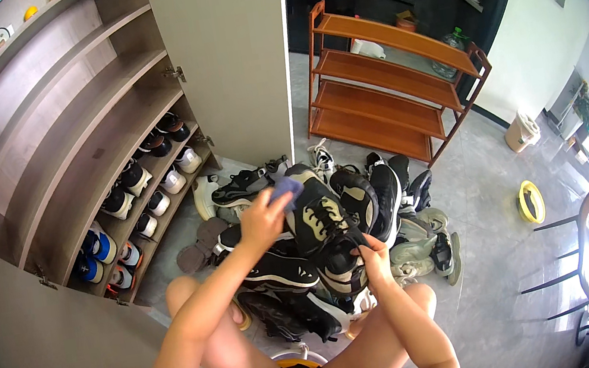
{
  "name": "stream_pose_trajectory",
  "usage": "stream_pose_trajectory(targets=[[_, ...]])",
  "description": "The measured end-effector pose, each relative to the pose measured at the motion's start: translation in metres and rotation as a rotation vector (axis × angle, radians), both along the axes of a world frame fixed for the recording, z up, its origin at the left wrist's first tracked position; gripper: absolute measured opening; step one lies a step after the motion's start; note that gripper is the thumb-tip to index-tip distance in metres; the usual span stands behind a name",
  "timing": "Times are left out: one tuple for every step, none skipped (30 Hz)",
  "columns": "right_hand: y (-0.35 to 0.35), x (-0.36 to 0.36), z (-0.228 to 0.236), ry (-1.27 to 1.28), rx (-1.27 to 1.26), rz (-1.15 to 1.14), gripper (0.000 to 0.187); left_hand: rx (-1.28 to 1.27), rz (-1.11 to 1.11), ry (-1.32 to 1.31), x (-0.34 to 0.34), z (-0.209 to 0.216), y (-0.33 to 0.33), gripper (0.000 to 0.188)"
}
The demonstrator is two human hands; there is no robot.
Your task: The person sits on the floor and wipes a black and white sneaker with a blue cloth. They clean the upper, sides, and sole of the shoe, then place it on a shelf in a nearby cabinet. The person then picks up another black sneaker and continues wiping it with the cloth.
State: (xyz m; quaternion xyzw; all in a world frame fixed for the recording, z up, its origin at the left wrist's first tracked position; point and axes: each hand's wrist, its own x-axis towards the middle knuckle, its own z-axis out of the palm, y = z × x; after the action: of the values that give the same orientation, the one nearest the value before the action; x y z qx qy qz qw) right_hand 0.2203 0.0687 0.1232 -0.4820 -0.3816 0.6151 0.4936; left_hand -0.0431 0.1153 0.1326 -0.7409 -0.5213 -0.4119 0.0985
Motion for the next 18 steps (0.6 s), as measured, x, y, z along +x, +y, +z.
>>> stream_pose_trajectory(targets=[[0.001, -0.001, 0.001, -0.025, -0.025, -0.054, 0.033, -0.129, -0.048, 0.055, 0.012, -0.001, -0.013, 0.036], [0.003, 0.002, -0.003, 0.005, -0.009, -0.053, 0.032, -0.114, -0.133, 0.043, 0.023, -0.003, -0.027, 0.039], [0.004, 0.004, -0.005, 0.001, -0.011, -0.077, 0.031, -0.052, -0.241, 0.001, 0.036, 0.0, -0.041, 0.04], [0.004, 0.006, -0.006, -0.001, -0.014, -0.103, 0.03, -0.108, -0.349, -0.033, 0.045, 0.014, -0.058, 0.04], [0.004, 0.004, -0.003, 0.01, -0.04, -0.099, 0.03, -0.068, -0.395, -0.08, 0.054, 0.016, -0.067, 0.044], [0.002, 0.004, 0.001, 0.021, -0.065, -0.096, 0.03, -0.029, -0.442, -0.127, 0.059, 0.016, -0.071, 0.048], [0.001, 0.003, 0.003, 0.032, -0.091, -0.093, 0.03, -0.035, -0.442, -0.112, 0.056, 0.017, -0.07, 0.048], [0.001, 0.005, 0.001, 0.017, -0.066, -0.072, 0.03, -0.039, -0.44, -0.099, 0.053, 0.019, -0.068, 0.048], [0.001, 0.007, -0.005, 0.003, -0.04, -0.052, 0.031, -0.042, -0.438, -0.086, 0.05, 0.021, -0.066, 0.049], [0.001, 0.009, -0.008, -0.012, -0.015, -0.032, 0.031, -0.051, -0.383, -0.072, 0.046, 0.016, -0.057, 0.045], [-0.003, 0.0, 0.002, 0.002, -0.003, -0.044, 0.03, -0.103, -0.276, -0.038, 0.036, 0.009, -0.047, 0.042], [-0.006, -0.004, 0.01, -0.023, 0.008, -0.013, 0.031, -0.152, -0.177, -0.004, 0.025, 0.008, -0.035, 0.039], [-0.009, -0.007, 0.016, -0.048, 0.02, 0.02, 0.032, -0.127, -0.102, -0.018, 0.011, 0.006, -0.023, 0.037], [-0.009, -0.008, 0.02, -0.073, 0.033, 0.053, 0.032, -0.1, -0.025, -0.033, -0.001, 0.006, -0.011, 0.036], [-0.008, -0.009, 0.015, -0.076, 0.039, 0.07, 0.033, -0.025, 0.013, -0.055, -0.011, 0.004, 0.001, 0.034], [-0.007, -0.008, 0.013, -0.078, 0.036, 0.077, 0.034, 0.05, 0.052, -0.078, -0.017, 0.001, 0.009, 0.033], [-0.006, -0.006, 0.01, -0.075, 0.032, 0.075, 0.036, 0.057, 0.082, -0.115, -0.018, 0.001, 0.011, 0.033], [-0.006, -0.006, 0.008, -0.072, 0.028, 0.074, 0.038, 0.009, 0.079, -0.124, -0.017, 0.001, 0.009, 0.033]])
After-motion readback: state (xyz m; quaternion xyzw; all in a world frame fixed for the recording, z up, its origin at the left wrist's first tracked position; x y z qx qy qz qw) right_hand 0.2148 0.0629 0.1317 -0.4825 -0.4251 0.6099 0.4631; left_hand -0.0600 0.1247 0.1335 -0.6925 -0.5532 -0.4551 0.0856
